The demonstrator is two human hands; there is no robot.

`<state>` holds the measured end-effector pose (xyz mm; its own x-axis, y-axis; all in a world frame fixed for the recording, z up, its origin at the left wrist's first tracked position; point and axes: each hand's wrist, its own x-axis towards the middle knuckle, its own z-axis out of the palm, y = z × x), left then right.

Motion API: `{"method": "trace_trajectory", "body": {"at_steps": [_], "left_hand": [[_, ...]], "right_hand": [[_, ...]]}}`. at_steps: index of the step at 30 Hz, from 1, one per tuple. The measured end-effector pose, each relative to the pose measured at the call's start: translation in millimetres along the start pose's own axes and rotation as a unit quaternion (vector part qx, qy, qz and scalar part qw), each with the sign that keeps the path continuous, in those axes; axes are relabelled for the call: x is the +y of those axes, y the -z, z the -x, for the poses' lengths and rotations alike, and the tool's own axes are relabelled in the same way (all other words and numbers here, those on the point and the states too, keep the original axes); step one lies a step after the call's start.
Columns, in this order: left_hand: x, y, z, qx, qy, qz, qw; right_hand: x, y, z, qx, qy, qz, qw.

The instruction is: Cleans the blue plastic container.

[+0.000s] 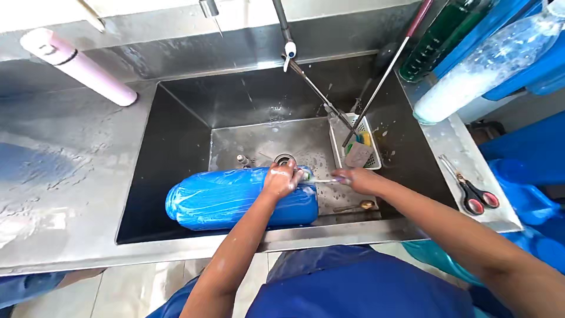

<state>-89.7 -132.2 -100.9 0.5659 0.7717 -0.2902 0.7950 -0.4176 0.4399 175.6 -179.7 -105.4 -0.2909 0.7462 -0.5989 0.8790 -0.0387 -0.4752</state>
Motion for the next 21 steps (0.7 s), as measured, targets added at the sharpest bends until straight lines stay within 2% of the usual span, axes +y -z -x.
{"method": "trace_trajectory", "body": {"at_steps": [2,3,5,6,7,9,11,12,13,15,16,19,21], "left_hand": [[3,3,-1,0.002,0.010,0.007,1.000],[4,4,-2,0.001,0.017,0.011,1.000],[5,0,0,0.004,0.023,0.009,1.000],[5,-1,0,0.000,0.027,0.008,1.000],[6,1,-1,-0.006,0.032,0.008,0.999],[5,2,-1,-0.012,0.034,0.006,0.999],[6,0,2,-0.013,0.038,0.005,0.999],[7,2,0,-0.014,0.045,0.006,0.999],[9,5,-2,-0.011,0.048,0.007,0.999],[10,2,1,-0.003,0.040,0.010,0.999],[10,1,3,-0.004,0.039,0.008,0.999],[9,2,2,0.005,0.045,-0.004,0.999],[10,4,3,0.003,0.046,-0.005,0.999]], "right_hand": [[-1,19,21,0.010,-0.020,0.010,1.000],[-17,25,27,0.002,0.002,0.035,0.999],[-59,28,15,-0.037,0.053,0.095,0.993],[-65,32,-2,-0.042,0.066,0.112,0.991],[-59,42,-21,-0.032,0.082,0.114,0.990],[-12,67,-50,0.027,0.109,0.104,0.988],[38,90,-59,0.066,0.092,0.118,0.987],[43,92,-58,0.072,0.109,0.125,0.984],[28,87,-60,0.056,0.128,0.132,0.981],[-20,63,-67,-0.053,0.157,0.117,0.979],[-26,56,-85,-0.074,0.170,0.087,0.979],[16,62,-151,0.010,0.189,-0.013,0.982],[1,44,-123,0.001,0.142,-0.019,0.990]]}}
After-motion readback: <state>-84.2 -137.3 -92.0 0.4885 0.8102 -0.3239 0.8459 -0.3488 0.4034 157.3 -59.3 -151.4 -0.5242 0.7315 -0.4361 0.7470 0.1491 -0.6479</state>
